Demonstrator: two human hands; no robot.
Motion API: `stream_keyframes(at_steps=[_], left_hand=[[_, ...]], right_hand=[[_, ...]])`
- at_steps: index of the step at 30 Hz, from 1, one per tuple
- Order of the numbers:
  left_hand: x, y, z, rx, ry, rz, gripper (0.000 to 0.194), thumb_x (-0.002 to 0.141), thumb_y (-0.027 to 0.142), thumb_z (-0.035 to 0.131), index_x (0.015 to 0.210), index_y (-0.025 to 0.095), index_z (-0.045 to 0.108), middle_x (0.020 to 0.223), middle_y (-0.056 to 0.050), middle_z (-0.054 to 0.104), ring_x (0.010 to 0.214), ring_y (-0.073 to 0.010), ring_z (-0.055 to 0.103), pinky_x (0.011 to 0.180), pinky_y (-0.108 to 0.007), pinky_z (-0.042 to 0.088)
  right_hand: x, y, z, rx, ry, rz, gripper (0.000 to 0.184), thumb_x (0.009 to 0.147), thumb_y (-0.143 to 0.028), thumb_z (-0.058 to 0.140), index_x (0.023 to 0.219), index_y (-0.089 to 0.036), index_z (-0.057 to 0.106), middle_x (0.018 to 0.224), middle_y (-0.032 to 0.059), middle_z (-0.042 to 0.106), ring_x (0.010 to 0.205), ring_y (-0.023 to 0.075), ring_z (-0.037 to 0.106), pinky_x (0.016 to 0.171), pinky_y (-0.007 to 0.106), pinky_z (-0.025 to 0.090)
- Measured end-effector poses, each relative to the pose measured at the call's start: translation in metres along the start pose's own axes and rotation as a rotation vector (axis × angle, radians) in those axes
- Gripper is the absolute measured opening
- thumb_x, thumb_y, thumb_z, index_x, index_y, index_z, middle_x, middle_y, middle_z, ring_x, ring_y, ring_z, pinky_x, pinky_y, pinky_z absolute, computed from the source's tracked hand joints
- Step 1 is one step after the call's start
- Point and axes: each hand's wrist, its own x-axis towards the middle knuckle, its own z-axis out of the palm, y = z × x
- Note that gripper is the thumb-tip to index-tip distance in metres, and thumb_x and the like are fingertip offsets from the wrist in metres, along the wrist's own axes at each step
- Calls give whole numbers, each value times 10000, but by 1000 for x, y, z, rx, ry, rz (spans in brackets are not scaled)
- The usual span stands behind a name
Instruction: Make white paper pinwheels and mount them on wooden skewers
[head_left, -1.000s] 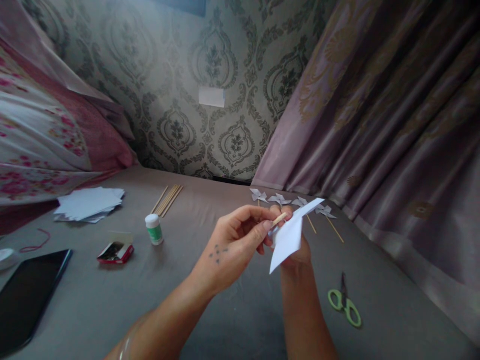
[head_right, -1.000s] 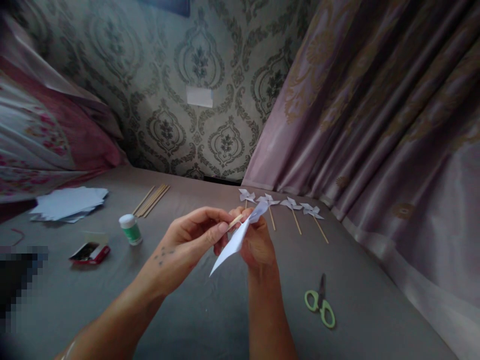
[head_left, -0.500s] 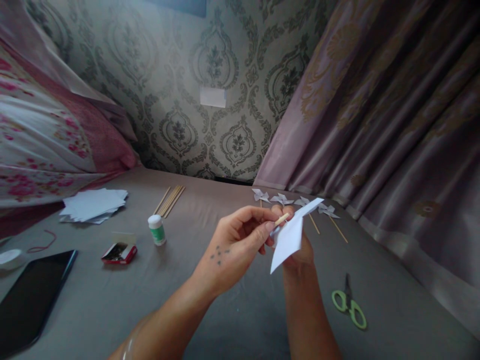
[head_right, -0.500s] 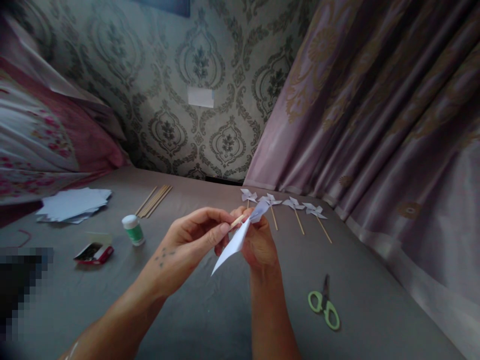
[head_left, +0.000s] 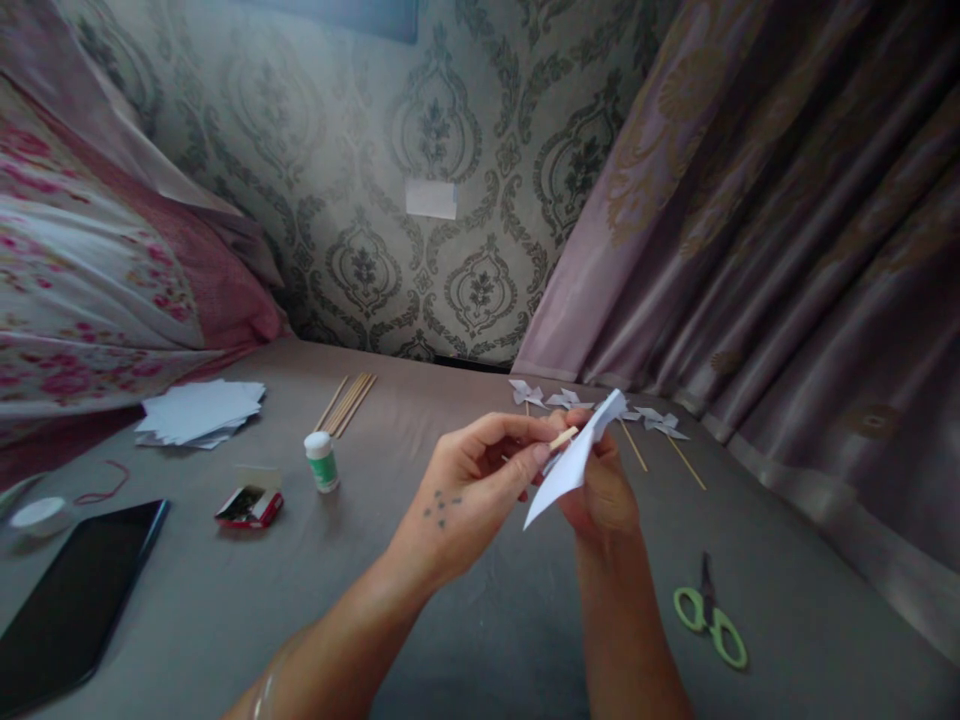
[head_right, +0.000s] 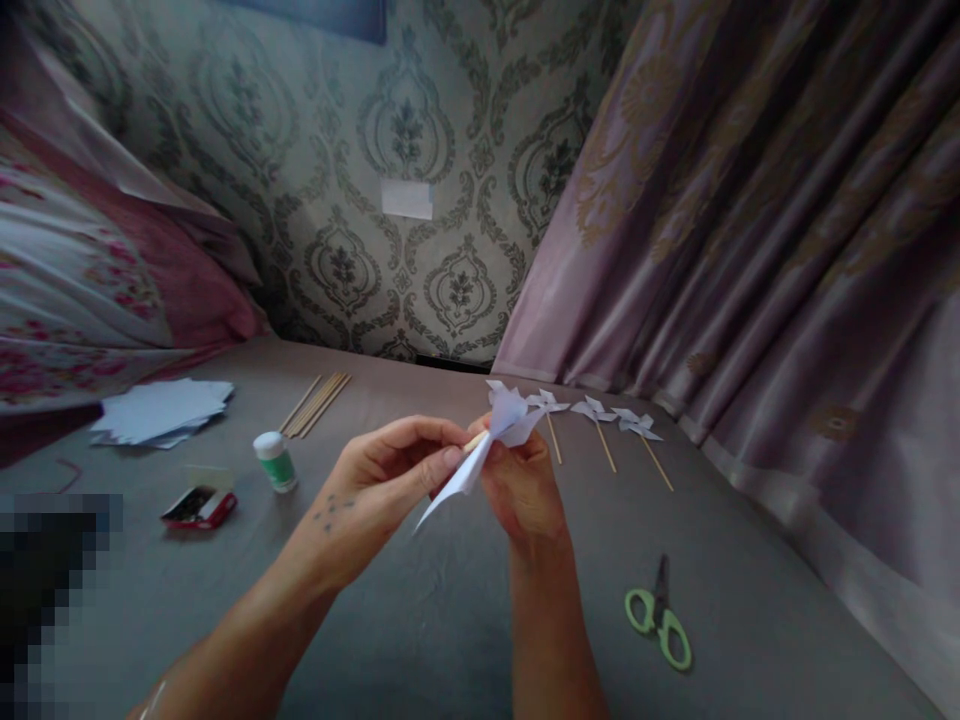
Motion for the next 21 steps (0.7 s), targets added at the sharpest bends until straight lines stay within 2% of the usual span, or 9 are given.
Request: stream_keyframes(at_steps=[8, 12, 16, 21], left_hand=[[15, -13, -12, -59, 20, -1, 173, 675, 257, 762, 798, 136, 754, 635, -23, 655, 555, -84, 515, 511, -200, 383], [25, -23, -18, -161, 19, -56, 190, 577, 230, 800, 732, 131, 754, 582, -21, 635, 522, -82, 495, 502, -211, 358], [32, -34, -23, -208, 5, -97, 191, 527, 239, 814, 656, 127, 730, 527, -7, 589, 501, -81, 470, 498, -224, 335], [37, -43, -28, -207, 29, -100, 171, 511, 215, 808, 612, 128, 701, 523, 4, 572, 487, -78, 455, 499, -229, 322]], right_hand=[[0, -1, 5, -96, 156, 12, 175, 612, -343, 833, 716, -253, 725, 721, -23, 693, 628, 159, 603, 603, 326, 519], [1, 0, 5, -176, 235, 1, 204, 603, -324, 839, 748, -225, 735, 781, 2, 727, 700, 178, 643, 659, 330, 530], [3, 0, 6, -205, 285, 66, 236, 583, -320, 844, 766, -212, 742, 825, 18, 742, 750, 195, 666, 744, 354, 532], [4, 0, 11, -221, 341, 97, 235, 551, -310, 842, 726, -195, 735, 800, 24, 742, 718, 187, 662, 718, 333, 527]])
